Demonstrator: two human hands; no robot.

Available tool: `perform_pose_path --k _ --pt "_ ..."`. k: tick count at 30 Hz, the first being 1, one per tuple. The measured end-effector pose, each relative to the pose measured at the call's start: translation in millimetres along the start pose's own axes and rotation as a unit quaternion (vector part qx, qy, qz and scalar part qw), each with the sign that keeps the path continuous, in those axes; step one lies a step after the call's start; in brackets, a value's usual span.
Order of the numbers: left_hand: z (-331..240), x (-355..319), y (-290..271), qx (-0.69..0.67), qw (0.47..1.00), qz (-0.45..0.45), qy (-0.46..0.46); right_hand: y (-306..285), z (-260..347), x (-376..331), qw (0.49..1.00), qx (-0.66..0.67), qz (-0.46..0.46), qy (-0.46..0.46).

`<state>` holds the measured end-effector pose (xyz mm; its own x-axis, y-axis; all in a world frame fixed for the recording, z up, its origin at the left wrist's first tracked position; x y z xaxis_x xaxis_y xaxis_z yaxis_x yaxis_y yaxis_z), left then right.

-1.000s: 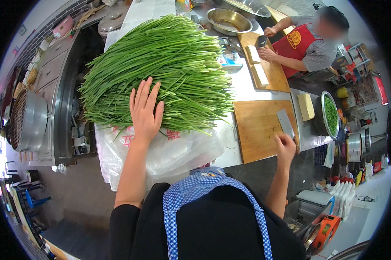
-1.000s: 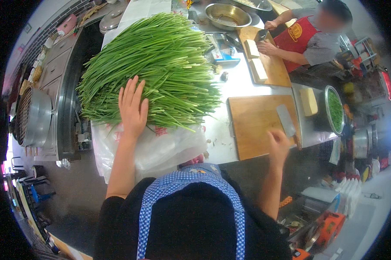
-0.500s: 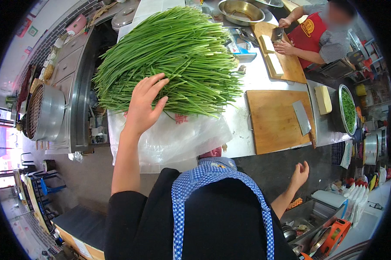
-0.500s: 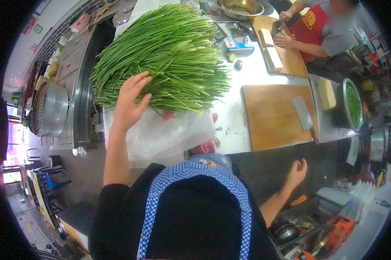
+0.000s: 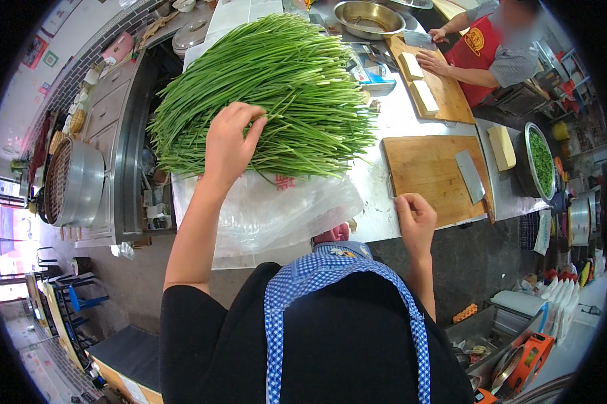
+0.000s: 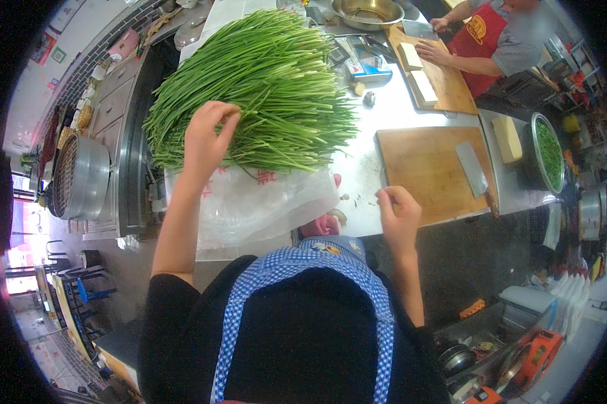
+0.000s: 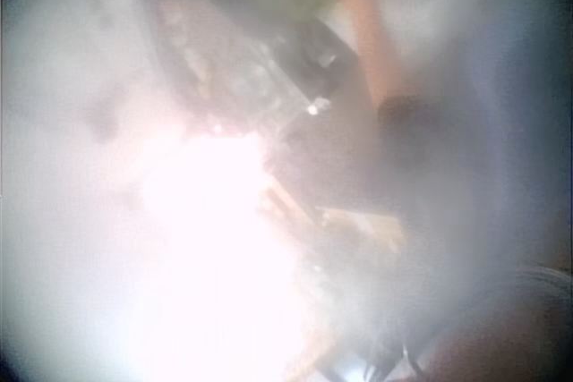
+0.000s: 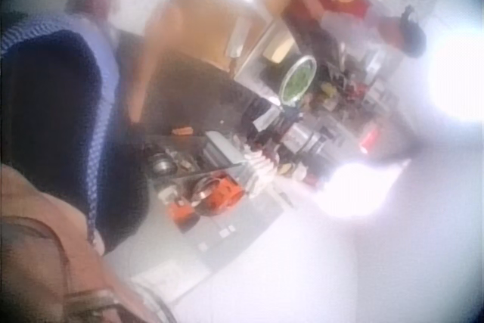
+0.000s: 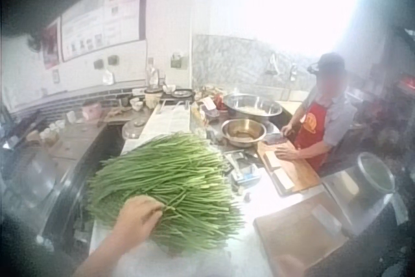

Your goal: The person removes a large bundle of chives from a plastic bag, sorts through them on a counter, and then finely chops them with a cleaver on a wooden cutting board.

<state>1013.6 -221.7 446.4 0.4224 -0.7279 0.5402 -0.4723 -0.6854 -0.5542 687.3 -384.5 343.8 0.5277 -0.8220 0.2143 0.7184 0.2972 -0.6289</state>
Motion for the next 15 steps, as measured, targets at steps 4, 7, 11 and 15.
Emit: perform_pose_path --k 4,7,11,15 --pt "15 14 12 0.029 0.997 0.018 -0.075 14 34 1 0.997 -0.027 0.033 -0.061" --pt "25 19 12 -0.020 0.993 0.038 -0.112 15 36 0 0.997 -0.030 0.036 -0.055" --pt "33 20 4 -0.098 0.984 0.039 -0.147 11 18 -6 0.999 -0.017 0.039 -0.011" --pt "39 11 -3 -0.172 0.966 0.034 -0.189 8 -8 -17 0.998 -0.007 0.039 0.041"
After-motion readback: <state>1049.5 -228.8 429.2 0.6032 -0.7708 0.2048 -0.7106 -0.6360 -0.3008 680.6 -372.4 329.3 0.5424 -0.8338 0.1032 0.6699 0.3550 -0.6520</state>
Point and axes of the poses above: each hand's wrist, its own x-axis towards the middle knuckle, its own y-axis out of the palm, z = x × y, the point moved 8 cm from there along x, towards the middle knuckle, and after that the axes turned 14 degrees about -x, right-handed, at the moved point
